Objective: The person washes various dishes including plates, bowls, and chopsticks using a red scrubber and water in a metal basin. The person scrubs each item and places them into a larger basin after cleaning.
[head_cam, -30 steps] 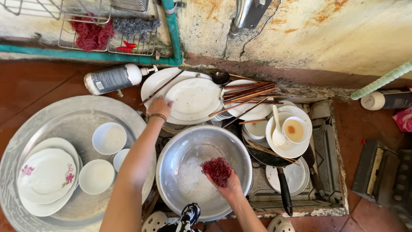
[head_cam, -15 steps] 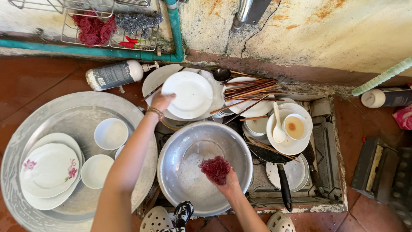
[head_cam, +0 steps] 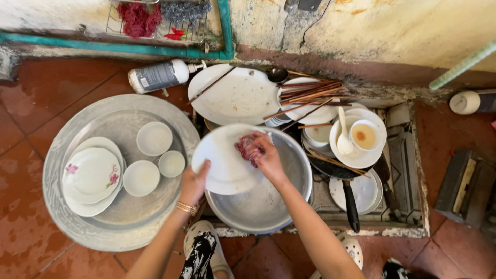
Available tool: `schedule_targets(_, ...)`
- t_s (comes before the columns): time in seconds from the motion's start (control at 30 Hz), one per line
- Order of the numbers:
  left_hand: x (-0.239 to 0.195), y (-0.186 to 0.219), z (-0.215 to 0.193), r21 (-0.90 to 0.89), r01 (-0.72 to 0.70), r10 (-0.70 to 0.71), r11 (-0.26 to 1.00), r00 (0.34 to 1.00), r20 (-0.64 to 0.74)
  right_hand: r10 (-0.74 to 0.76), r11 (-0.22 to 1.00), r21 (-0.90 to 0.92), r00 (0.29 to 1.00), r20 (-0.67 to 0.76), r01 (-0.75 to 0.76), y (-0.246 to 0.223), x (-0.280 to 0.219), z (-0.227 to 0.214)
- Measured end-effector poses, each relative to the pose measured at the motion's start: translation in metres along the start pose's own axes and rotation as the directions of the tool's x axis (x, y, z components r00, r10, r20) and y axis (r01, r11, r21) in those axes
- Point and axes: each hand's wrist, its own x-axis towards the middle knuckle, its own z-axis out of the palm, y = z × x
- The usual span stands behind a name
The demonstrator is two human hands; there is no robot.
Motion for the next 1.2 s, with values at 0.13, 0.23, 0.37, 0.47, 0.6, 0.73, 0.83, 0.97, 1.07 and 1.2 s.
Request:
schedule_targets(0.13,-0.039,-0.052,0.020,0.009,-0.073,0.074,0.997,0.996,-0.043,-0.015,0.984,-0.177,0.992,-0.122,-0.007,0.070,-0.072,0.028)
schedule_targets(0.23,-0.046,-0.070,0.014,0.212,-0.112,0.125,0.971,0.991,-0.051,0.196,0.941,-0.253,0.971,-0.140,-0.226,0.105,-0.103,0.017)
schedule_targets(0.37,-0.041,-0.073,-0.005,0.375,-0.209,0.211,0.903,0.977,0.035,0.145,0.750,-0.590,0.945,-0.294,-0.299,0.109,-0.116,0.005)
schedule_targets(0.47,-0.042,-0.075,-0.005,0.355,-0.278,0.272,0.893,0.960,0.066,0.656,0.339,-0.870,0.753,-0.054,-0.358,0.099,-0.127,0.008)
schedule_targets(0.6,-0.042,-0.084,0.015,0.184,-0.146,0.140,0.972,0.989,0.044,-0.058,0.364,-0.820,0.889,0.454,0.442,0.106,-0.131,0.013)
schedule_targets(0.73,-0.058,-0.112,0.016,-0.103,0.223,-0.206,0.969,0.966,0.157,0.325,0.635,-0.748,0.945,0.032,-0.193,0.126,-0.139,0.004)
schedule_targets(0.83,-0.054,-0.117,0.020,-0.368,0.355,-0.273,0.859,0.927,0.257,0.534,0.845,-0.001,0.843,-0.063,-0.535,0.118,-0.113,-0.014)
schedule_targets(0.97,-0.058,-0.117,0.033,-0.450,0.461,-0.297,0.765,0.872,0.388,0.010,0.951,-0.306,0.988,0.157,0.039,0.084,-0.102,0.009)
schedule_targets(1.07,-0.055,-0.105,0.039,-0.512,0.570,-0.318,0.643,0.806,0.499,0.239,0.956,-0.176,0.971,0.007,-0.234,0.053,-0.117,0.054)
schedule_targets(1.2,-0.055,-0.093,0.046,-0.492,0.651,-0.361,0.578,0.745,0.561,-0.002,0.944,-0.322,0.976,0.219,0.074,0.041,-0.138,0.110)
